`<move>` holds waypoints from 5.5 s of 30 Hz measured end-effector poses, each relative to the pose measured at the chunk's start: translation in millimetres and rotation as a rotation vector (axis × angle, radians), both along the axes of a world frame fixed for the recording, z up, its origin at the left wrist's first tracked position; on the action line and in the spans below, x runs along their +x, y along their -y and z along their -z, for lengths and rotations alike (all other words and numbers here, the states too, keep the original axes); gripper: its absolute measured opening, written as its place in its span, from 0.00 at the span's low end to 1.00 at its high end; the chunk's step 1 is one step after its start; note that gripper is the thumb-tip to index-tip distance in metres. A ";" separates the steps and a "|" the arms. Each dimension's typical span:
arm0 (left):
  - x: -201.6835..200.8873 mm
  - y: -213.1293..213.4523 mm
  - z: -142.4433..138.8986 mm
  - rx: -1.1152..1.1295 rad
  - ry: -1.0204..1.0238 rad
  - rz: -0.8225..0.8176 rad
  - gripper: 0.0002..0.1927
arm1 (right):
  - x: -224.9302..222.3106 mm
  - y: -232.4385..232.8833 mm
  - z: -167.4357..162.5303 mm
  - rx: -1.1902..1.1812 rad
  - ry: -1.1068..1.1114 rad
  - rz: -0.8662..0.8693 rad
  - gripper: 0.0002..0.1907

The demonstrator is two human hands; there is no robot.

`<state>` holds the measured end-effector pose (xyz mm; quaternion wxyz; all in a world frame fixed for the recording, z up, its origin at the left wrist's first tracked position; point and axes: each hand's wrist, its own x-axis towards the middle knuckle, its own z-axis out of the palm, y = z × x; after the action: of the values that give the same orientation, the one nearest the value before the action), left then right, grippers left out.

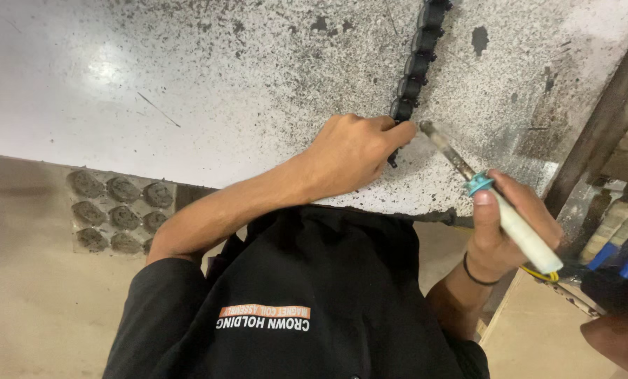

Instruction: The person picks up small black plastic components from the workbench and arranges them into a row, then uses a soldering iron to melt and join pins on each component, working along the row and adding more parts as the strip grows.

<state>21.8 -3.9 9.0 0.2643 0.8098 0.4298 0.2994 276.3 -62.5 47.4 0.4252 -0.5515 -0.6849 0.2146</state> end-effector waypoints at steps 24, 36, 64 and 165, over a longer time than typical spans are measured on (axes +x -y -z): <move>16.7 -28.0 50.7 0.234 0.006 -0.133 0.10 | -21.6 -13.8 -8.6 0.003 0.192 -0.036 0.13; 15.1 -33.1 26.4 0.130 0.051 -0.123 0.11 | -16.1 -20.2 -23.1 -0.013 0.156 -0.089 0.12; 32.8 -57.6 61.8 0.208 -0.005 -0.189 0.08 | -19.8 -37.3 5.2 -0.028 -0.012 -0.022 0.10; 17.7 -114.1 10.2 -0.148 0.011 -0.230 0.08 | -10.8 -112.7 6.8 -0.096 -0.498 0.093 0.10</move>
<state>39.4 110.3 -1.2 0.2894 0.7319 0.5392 0.2996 265.6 50.3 40.5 0.5633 -0.5323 -0.5220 0.3562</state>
